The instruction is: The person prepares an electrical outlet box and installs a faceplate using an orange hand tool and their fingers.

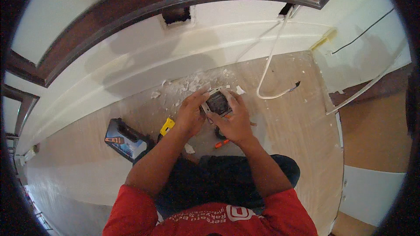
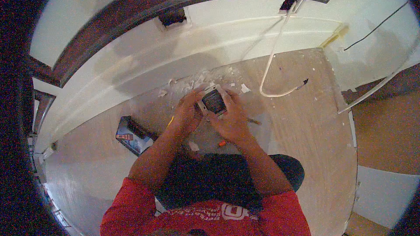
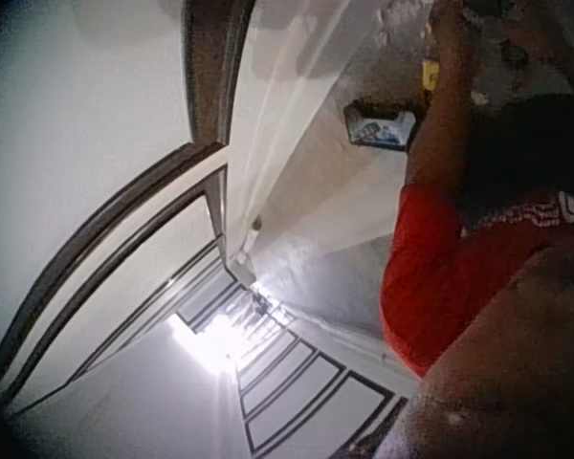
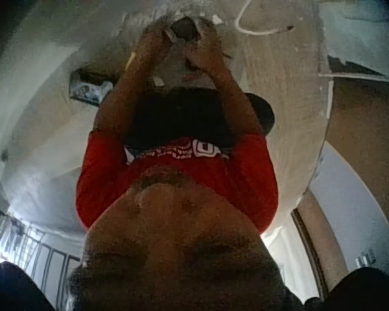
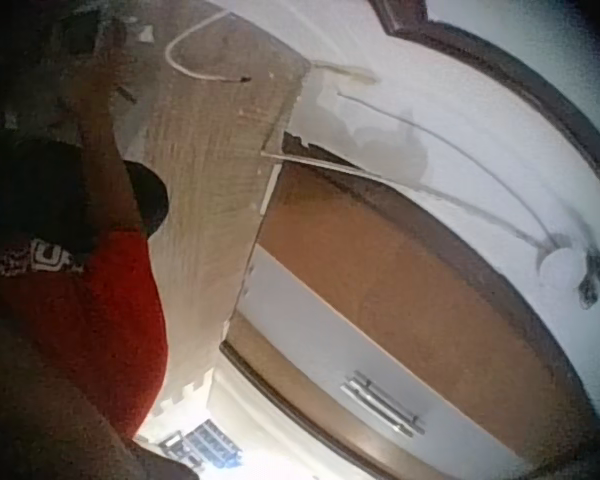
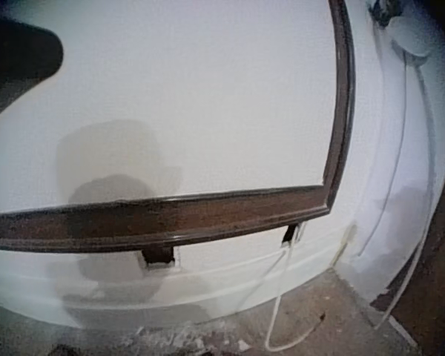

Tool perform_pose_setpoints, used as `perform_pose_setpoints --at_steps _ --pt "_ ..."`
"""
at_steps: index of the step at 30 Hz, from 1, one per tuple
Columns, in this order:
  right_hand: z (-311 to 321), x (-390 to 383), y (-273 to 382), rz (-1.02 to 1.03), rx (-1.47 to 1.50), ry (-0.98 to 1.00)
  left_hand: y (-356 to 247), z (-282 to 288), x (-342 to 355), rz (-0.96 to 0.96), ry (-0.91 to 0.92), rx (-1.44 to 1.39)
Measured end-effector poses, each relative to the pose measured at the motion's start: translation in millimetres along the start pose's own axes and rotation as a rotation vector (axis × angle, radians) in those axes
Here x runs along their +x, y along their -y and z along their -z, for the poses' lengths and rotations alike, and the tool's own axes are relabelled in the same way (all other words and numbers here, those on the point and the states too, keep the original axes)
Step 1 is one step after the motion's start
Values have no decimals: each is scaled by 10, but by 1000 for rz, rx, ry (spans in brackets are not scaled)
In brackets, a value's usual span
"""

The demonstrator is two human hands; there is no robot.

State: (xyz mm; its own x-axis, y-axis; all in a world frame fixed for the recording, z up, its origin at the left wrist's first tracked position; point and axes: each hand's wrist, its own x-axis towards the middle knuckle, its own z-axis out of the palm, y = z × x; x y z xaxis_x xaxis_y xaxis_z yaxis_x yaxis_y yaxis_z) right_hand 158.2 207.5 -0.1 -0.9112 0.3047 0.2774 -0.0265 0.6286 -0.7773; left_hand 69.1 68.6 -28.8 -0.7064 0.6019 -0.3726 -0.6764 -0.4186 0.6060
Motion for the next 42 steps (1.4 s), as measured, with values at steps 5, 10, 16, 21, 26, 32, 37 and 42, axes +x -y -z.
perform_pose_setpoints --at_steps 5,10,16,21,26,32,37,42 --pt "-8 -20 96 -296 376 40 -129 -189 -178 33 -18 114" --pt "-92 -102 55 -150 235 90 176 25 -69 -75 -179 140" --pt "90 72 -198 -170 219 197 -352 274 -106 -87 -181 116" --pt "280 69 -870 -123 -545 443 -1011 956 -109 -474 -424 1692" --pt "-145 -128 -1441 -399 -775 817 -1070 1915 -238 -88 -626 1980" --pt "-149 -86 -1093 -580 -720 705 -1036 2442 -463 243 -839 2166" --pt "-261 -326 -1965 -481 -670 609 -915 2282 -235 318 -796 2163" --pt "-403 -405 -1979 -458 -594 502 -809 2415 -284 402 -790 2075"
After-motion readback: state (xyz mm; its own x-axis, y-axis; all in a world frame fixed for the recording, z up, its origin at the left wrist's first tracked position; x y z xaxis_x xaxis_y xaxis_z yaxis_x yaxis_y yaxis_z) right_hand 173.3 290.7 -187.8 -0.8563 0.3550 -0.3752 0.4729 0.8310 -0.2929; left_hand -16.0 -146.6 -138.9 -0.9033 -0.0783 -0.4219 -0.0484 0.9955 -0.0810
